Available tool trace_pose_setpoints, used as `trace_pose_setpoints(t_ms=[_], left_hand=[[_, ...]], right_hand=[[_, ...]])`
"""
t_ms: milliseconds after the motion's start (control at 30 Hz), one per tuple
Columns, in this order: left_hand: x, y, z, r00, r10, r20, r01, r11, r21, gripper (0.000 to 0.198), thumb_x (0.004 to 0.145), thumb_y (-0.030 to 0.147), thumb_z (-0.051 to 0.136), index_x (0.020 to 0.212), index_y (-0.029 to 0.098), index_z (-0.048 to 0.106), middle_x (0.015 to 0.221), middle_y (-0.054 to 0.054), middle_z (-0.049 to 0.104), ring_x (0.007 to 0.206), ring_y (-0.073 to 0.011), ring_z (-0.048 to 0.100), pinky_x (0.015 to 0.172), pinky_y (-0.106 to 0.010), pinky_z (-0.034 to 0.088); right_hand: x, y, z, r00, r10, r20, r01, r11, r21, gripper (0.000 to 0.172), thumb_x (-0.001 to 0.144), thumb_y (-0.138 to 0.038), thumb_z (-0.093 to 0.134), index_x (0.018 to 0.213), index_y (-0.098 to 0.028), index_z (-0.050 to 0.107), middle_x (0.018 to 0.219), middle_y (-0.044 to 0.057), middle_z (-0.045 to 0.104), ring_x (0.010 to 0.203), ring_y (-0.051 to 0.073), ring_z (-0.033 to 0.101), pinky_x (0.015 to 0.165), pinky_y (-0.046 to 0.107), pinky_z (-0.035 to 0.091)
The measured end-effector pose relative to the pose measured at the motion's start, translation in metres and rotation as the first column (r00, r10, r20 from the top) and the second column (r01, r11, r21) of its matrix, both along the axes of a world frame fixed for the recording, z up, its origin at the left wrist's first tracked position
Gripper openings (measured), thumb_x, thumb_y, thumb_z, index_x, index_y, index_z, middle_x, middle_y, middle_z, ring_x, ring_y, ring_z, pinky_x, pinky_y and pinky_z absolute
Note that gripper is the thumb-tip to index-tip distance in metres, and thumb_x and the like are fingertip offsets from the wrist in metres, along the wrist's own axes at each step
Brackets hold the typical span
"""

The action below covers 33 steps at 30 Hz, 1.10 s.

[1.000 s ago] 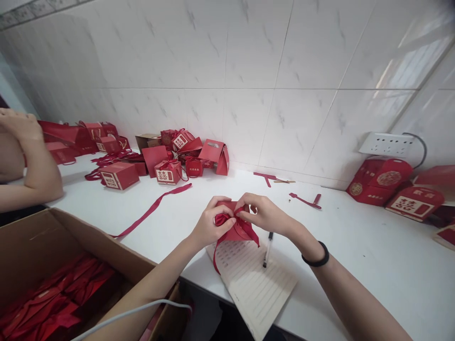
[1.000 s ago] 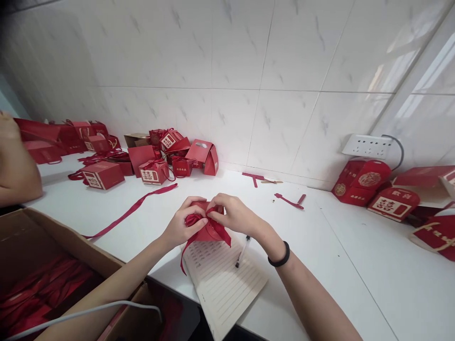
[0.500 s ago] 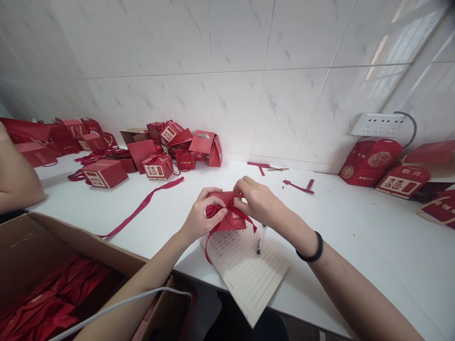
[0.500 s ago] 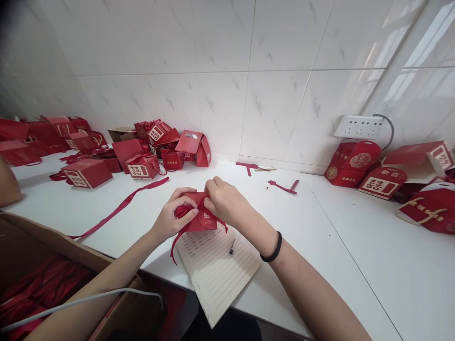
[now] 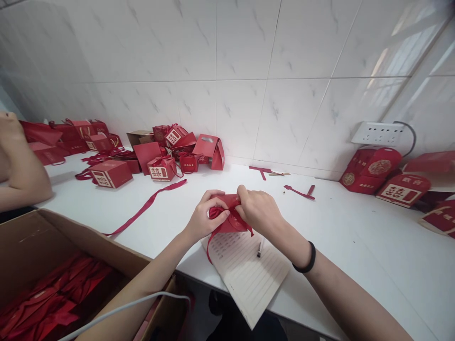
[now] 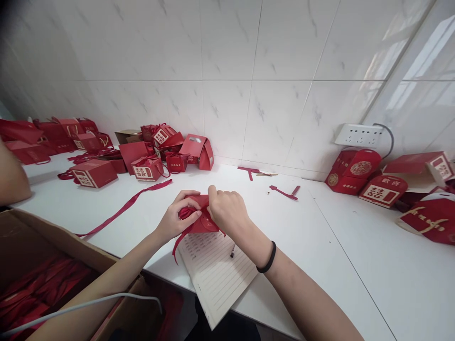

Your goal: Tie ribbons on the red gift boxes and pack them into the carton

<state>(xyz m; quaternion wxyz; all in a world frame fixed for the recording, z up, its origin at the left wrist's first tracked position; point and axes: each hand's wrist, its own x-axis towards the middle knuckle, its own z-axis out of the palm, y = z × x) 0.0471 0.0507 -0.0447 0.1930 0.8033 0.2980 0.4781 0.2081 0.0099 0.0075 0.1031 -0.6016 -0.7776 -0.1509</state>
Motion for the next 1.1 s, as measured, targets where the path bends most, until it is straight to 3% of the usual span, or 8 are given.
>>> trace_pose_setpoints(t_ms=[200,333,433,567,700,900,1000,1100], left_hand=[[0.001,0.001,-0.001,1.0,-0.012,0.023,0.013,1.0,-0.026,0.003,0.076,0.02,0.058,0.073,0.019,0.06,0.108,-0.007,0.054,0.105,-0.0198,0.055,0.095,-0.037,0.046],[0.001,0.001,0.0,1.0,-0.015,0.015,0.016,0.999,-0.036,0.003,0.075,0.019,0.058,0.073,0.019,0.059,0.108,-0.007,0.054,0.106,-0.0199,0.055,0.094,-0.036,0.047],[0.001,0.0,0.0,1.0,-0.023,0.009,0.023,0.999,-0.031,0.002,0.075,0.019,0.058,0.073,0.019,0.059,0.107,-0.007,0.054,0.107,-0.0205,0.054,0.094,-0.036,0.047],[0.001,-0.001,0.0,1.0,-0.019,0.017,0.02,0.999,-0.032,0.003,0.075,0.018,0.058,0.072,0.018,0.059,0.105,-0.007,0.054,0.106,-0.0207,0.055,0.092,-0.035,0.047],[0.0,0.0,-0.001,0.999,-0.032,0.015,0.032,0.999,-0.016,0.004,0.075,0.017,0.057,0.071,0.018,0.059,0.105,-0.008,0.054,0.105,-0.0205,0.055,0.092,-0.035,0.048],[0.0,0.001,-0.002,0.999,-0.03,0.016,0.03,1.0,-0.003,0.003,0.075,0.018,0.059,0.072,0.019,0.058,0.103,-0.008,0.055,0.109,-0.0215,0.054,0.092,-0.037,0.048],[0.0,0.001,-0.002,0.999,-0.033,0.012,0.033,0.999,0.004,0.003,0.075,0.017,0.059,0.072,0.019,0.058,0.103,-0.008,0.055,0.108,-0.0215,0.054,0.092,-0.037,0.048],[0.0,0.001,-0.002,0.999,-0.041,0.017,0.041,0.999,0.021,0.003,0.075,0.017,0.059,0.072,0.019,0.059,0.104,-0.008,0.055,0.107,-0.0215,0.055,0.092,-0.036,0.048]], right_hand=[[-0.004,-0.005,0.003,0.999,0.023,0.024,-0.025,0.996,0.083,0.023,0.081,-0.001,0.034,0.09,-0.014,0.05,0.063,0.008,0.058,0.052,0.018,0.051,0.049,0.028,0.02],[0.006,-0.008,0.01,1.0,0.011,-0.01,-0.012,0.999,-0.051,0.012,0.086,-0.013,0.042,0.083,-0.015,0.053,0.062,0.006,0.058,0.05,0.016,0.049,0.048,0.027,0.019],[0.015,-0.009,0.013,1.0,-0.006,-0.013,0.005,0.993,-0.116,0.022,0.089,-0.025,0.043,0.072,-0.016,0.054,0.057,0.005,0.056,0.046,0.015,0.046,0.046,0.027,0.018],[0.014,-0.007,0.007,0.997,0.014,0.082,-0.01,0.999,-0.044,0.024,0.086,-0.018,0.042,0.067,-0.015,0.057,0.056,0.006,0.056,0.046,0.016,0.048,0.046,0.028,0.016],[0.008,-0.002,-0.001,0.997,0.053,0.048,-0.053,0.999,0.008,0.025,0.087,-0.025,0.042,0.072,-0.013,0.059,0.057,0.007,0.059,0.046,0.016,0.048,0.046,0.028,0.016],[0.008,-0.001,0.001,0.998,0.011,0.065,-0.011,1.0,0.003,0.024,0.084,-0.015,0.041,0.067,-0.013,0.058,0.057,0.007,0.058,0.048,0.015,0.05,0.047,0.028,0.016],[0.012,-0.006,0.007,0.998,0.053,-0.016,-0.055,0.995,-0.085,0.019,0.084,-0.022,0.045,0.074,-0.014,0.059,0.06,0.005,0.06,0.05,0.015,0.05,0.047,0.026,0.019],[0.017,-0.009,0.013,0.963,0.152,-0.223,-0.2,0.956,-0.216,0.02,0.084,-0.036,0.05,0.08,-0.017,0.057,0.06,0.001,0.059,0.05,0.013,0.049,0.048,0.024,0.025]])
